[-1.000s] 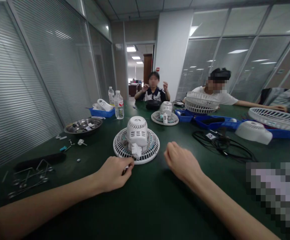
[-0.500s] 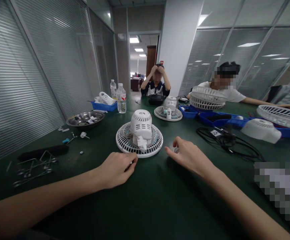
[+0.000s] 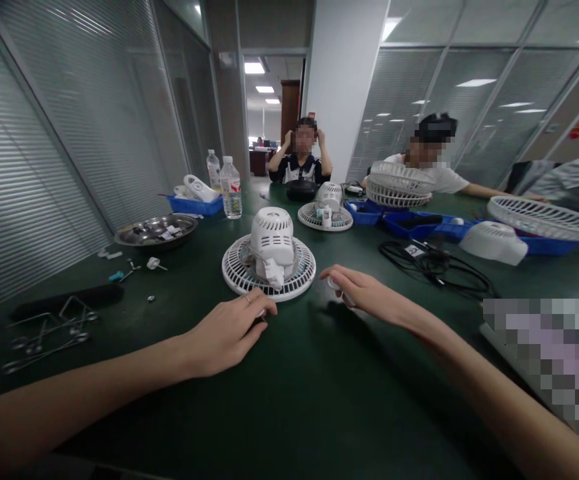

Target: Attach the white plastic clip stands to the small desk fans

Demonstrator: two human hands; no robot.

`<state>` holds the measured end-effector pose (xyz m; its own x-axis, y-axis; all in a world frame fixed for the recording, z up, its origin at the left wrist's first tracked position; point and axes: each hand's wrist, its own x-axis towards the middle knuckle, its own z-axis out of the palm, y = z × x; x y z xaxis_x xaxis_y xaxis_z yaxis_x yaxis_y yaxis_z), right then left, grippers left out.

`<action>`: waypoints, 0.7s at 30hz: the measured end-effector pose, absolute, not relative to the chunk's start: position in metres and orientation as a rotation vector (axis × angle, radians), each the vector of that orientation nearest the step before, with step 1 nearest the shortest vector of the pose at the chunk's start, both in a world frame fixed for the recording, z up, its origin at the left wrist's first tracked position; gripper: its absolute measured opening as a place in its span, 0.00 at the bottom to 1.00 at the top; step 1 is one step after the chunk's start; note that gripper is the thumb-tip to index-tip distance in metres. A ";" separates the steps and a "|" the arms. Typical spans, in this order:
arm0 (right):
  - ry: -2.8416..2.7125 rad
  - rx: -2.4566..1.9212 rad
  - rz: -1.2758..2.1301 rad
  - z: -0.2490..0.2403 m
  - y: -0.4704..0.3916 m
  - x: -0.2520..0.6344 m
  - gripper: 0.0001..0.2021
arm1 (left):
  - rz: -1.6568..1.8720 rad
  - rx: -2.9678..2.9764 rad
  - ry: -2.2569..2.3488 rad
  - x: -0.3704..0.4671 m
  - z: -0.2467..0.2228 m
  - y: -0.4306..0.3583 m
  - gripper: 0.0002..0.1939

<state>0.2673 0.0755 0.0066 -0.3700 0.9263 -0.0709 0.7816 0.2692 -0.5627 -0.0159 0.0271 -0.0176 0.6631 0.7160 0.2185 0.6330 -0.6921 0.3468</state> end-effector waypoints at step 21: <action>-2.679 -1.532 0.219 0.018 0.067 0.233 0.17 | 0.505 2.774 1.073 -0.010 -0.022 0.027 0.10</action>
